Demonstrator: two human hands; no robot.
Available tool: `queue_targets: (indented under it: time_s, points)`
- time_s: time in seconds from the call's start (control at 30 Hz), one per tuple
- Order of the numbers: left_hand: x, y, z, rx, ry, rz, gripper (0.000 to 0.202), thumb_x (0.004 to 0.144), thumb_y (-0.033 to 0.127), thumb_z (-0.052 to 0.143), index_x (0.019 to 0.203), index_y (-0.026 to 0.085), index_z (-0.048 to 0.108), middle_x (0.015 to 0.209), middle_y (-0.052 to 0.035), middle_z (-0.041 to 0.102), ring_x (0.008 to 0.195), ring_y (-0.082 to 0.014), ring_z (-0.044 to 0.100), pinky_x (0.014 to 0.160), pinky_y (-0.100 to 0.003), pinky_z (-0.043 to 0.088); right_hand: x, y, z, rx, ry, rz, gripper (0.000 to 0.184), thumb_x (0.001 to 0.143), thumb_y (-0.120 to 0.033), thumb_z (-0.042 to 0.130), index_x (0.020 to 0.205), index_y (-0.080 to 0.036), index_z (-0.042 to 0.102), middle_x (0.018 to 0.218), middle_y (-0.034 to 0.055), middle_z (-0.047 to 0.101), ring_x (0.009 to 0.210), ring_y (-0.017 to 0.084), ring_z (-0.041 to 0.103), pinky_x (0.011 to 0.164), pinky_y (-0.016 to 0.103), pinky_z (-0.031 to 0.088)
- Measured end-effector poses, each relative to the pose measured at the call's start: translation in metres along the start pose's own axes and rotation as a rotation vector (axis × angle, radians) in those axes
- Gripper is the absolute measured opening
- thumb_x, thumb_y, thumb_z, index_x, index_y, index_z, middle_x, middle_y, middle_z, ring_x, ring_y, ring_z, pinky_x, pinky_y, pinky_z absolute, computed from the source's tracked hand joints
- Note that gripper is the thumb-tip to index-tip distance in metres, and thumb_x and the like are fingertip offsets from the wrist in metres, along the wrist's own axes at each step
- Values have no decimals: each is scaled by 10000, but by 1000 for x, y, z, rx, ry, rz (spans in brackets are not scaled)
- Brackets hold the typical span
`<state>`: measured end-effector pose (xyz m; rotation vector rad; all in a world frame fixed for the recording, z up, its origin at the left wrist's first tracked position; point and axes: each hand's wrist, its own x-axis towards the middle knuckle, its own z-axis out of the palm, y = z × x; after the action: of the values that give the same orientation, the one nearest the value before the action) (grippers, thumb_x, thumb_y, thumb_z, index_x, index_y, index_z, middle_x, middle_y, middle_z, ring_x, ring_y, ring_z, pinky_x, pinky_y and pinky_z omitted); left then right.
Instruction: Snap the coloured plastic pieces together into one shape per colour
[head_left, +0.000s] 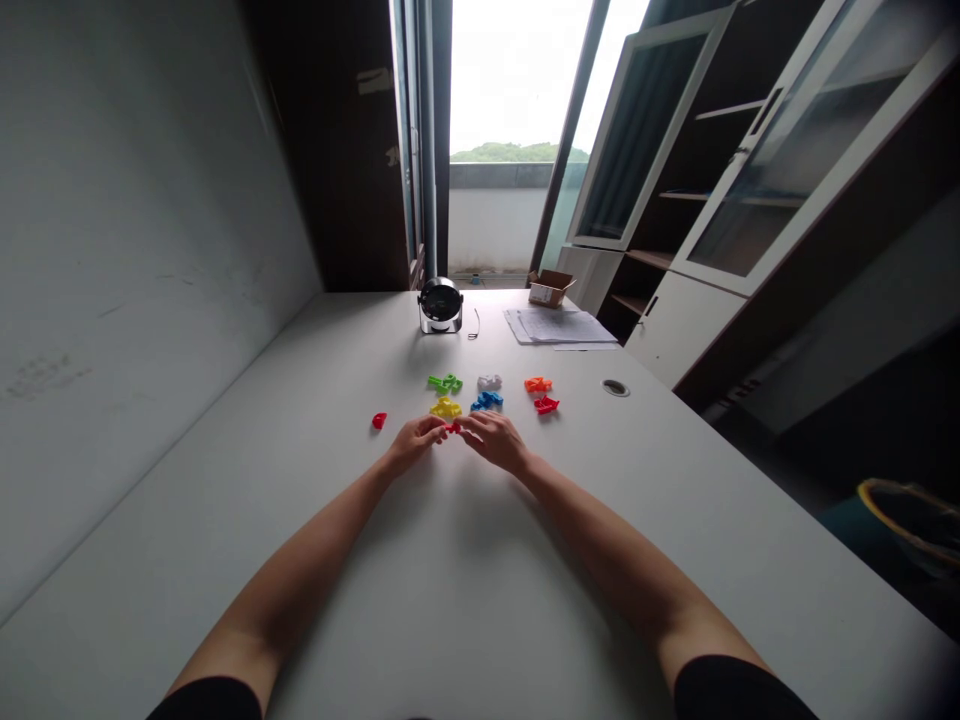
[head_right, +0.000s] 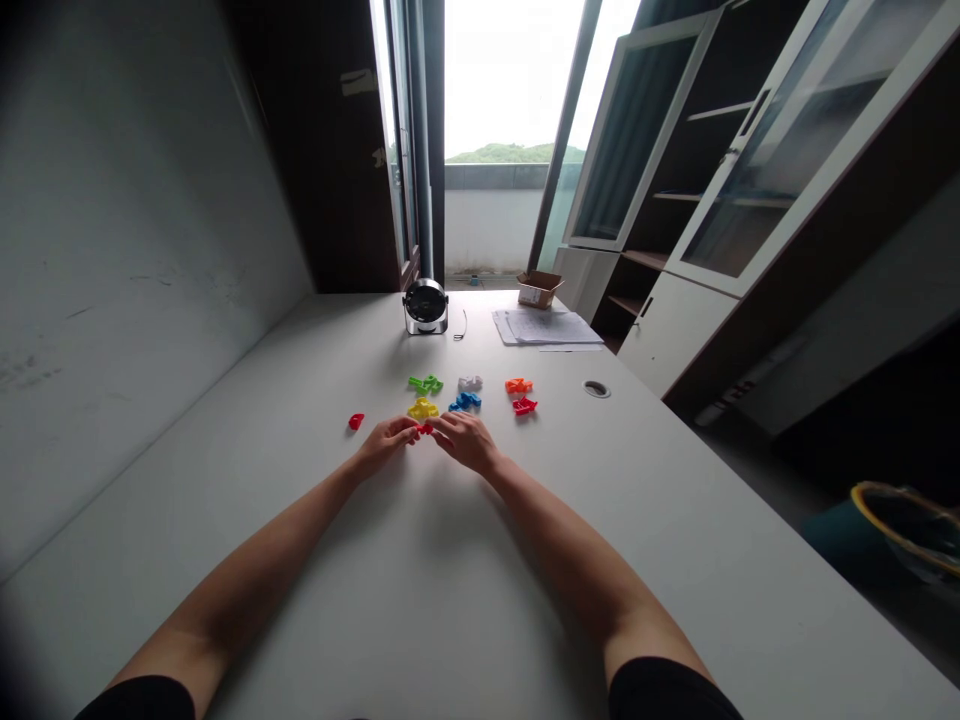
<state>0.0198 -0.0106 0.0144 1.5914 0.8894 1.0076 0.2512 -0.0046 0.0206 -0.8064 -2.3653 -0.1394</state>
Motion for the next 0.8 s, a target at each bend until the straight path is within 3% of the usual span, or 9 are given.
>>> queue_targets:
  time_s: [0.3, 0.5, 0.8]
  points:
    - [0, -7, 2, -122, -14, 18, 396, 802, 416, 734, 1089, 153, 665, 913, -61, 687, 802, -150, 606, 745, -284, 464, 1, -1, 2, 50, 25, 36, 179, 973, -279, 534, 1106, -208, 631, 878, 57, 702, 795, 188, 640, 753, 326, 487]
    - [2, -9, 1, -155, -9, 14, 363, 801, 398, 740, 1055, 148, 670, 887, -58, 672, 792, -144, 593, 774, -296, 477, 2, -4, -1, 58, 16, 47, 167, 964, -283, 555, 1087, -201, 632, 866, 50, 698, 792, 183, 643, 753, 319, 483]
    - [0, -1, 0, -96, -6, 15, 340, 823, 412, 718, 1030, 143, 702, 967, -85, 694, 819, -160, 600, 796, -312, 491, 2, -6, -5, 16, 21, 30, 271, 980, -336, 558, 1222, -220, 596, 965, 66, 709, 845, 203, 657, 765, 332, 495]
